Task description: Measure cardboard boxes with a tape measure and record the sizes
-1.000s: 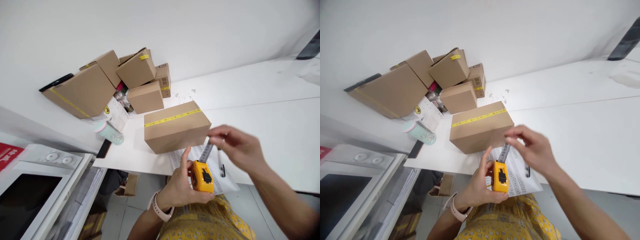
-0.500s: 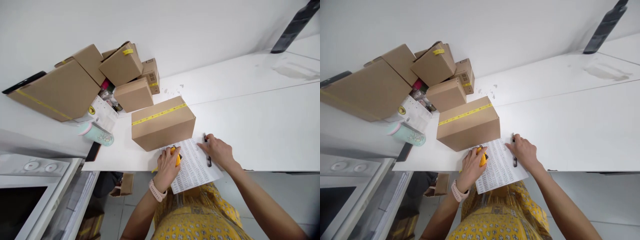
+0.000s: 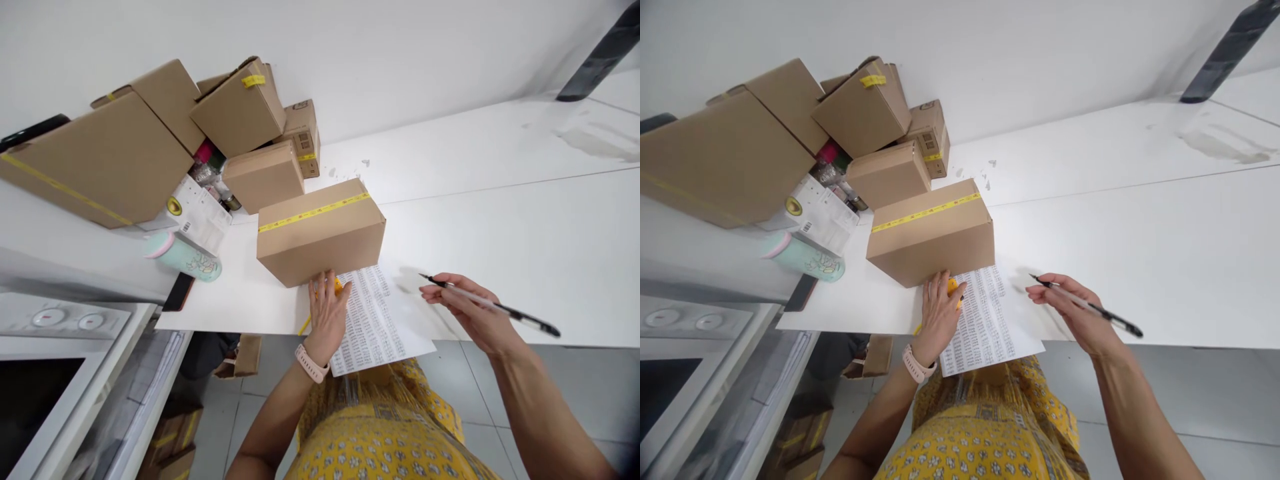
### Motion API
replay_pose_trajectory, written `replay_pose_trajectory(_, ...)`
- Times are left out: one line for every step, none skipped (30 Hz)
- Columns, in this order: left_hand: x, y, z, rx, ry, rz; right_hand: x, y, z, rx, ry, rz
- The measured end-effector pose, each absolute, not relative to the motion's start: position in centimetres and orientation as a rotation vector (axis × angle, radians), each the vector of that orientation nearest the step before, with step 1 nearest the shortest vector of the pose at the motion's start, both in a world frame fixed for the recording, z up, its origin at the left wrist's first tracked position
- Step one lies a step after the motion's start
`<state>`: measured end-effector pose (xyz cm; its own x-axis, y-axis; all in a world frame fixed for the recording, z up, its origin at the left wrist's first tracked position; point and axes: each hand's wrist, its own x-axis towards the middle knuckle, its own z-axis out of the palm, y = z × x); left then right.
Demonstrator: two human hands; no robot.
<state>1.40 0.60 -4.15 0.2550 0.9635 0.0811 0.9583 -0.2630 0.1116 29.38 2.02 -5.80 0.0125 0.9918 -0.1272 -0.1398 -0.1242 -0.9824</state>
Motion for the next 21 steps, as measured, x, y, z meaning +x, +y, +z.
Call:
replay_pose_trajectory(1.8, 0.4, -4.2, 2.479, 1.859, 0.248, 28.9, 1.7, -6.1, -1.233, -1.043, 1.316)
replay_pose_trajectory(2.3, 0.0, -4.4, 2.493, 1.81, 0.289, 28.3, 1.6, -6.5, -1.257, -1.064, 1.288)
replay_pose_trajectory(2.9, -0.4, -4.6, 2.503, 1.731, 0.323, 27.6, 1.6, -6.8, -1.277, -1.082, 1.267)
replay_pose_trajectory(3.6, -1.0, -4.9, 2.508, 1.631, 0.342, 26.9, 1.7, -7.2, -1.288, -1.092, 1.259)
replay_pose_trajectory(4.3, -1.5, -5.3, 2.508, 1.523, 0.341, 26.3, 1.8, -7.6, -1.287, -1.095, 1.271)
replay_pose_trajectory(5.0, -2.1, -5.7, 2.503, 1.425, 0.327, 25.7, 2.1, -7.9, -1.273, -1.09, 1.296)
replay_pose_trajectory(5.7, -2.5, -6.3, 2.494, 1.351, 0.305, 25.2, 2.3, -8.2, -1.258, -1.084, 1.332)
replay_pose_trajectory(6.2, -2.9, -6.8, 2.482, 1.31, 0.285, 24.8, 2.6, -8.4, -1.251, -1.084, 1.366)
replay_pose_trajectory(6.6, -3.2, -7.3, 2.473, 1.294, 0.272, 24.5, 2.9, -8.6, -1.256, -1.095, 1.39)
replay_pose_trajectory(6.9, -3.3, -7.8, 2.466, 1.293, 0.267, 24.3, 3.1, -8.7, -1.276, -1.12, 1.396)
replay_pose_trajectory(7.0, -3.4, -8.1, 2.46, 1.297, 0.27, 24.2, 3.3, -8.8, -1.306, -1.161, 1.387)
replay_pose_trajectory(7.1, -3.3, -8.4, 2.455, 1.301, 0.279, 24.2, 3.4, -8.9, -1.337, -1.215, 1.365)
replay_pose_trajectory(7.0, -3.2, -8.5, 2.447, 1.301, 0.292, 24.1, 3.5, -8.9, -1.363, -1.274, 1.335)
replay_pose_trajectory(6.9, -3.0, -8.5, 2.437, 1.298, 0.308, 24.1, 3.5, -8.9, -1.377, -1.322, 1.298)
replay_pose_trajectory(6.8, -2.9, -8.5, 2.426, 1.295, 0.328, 24.1, 3.6, -9.0, -1.384, -1.353, 1.265)
replay_pose_trajectory(6.6, -2.8, -8.5, 2.415, 1.291, 0.35, 24.0, 3.6, -9.0, -1.383, -1.364, 1.245)
replay_pose_trajectory(6.5, -2.7, -8.4, 2.404, 1.289, 0.372, 24.0, 3.6, -9.1, -1.384, -1.356, 1.23)
replay_pose_trajectory(6.4, -2.6, -8.4, 2.397, 1.287, 0.394, 23.9, 3.6, -9.1, -1.39, -1.333, 1.218)
replay_pose_trajectory(6.4, -2.5, -8.4, 2.392, 1.286, 0.413, 23.9, 3.6, -9.2, -1.403, -1.303, 1.212)
replay_pose_trajectory(6.4, -2.5, -8.4, 2.39, 1.287, 0.429, 23.8, 3.6, -9.3, -1.421, -1.279, 1.209)
replay_pose_trajectory(6.4, -2.5, -8.5, 2.388, 1.291, 0.441, 23.8, 3.6, -9.3, -1.446, -1.266, 1.198)
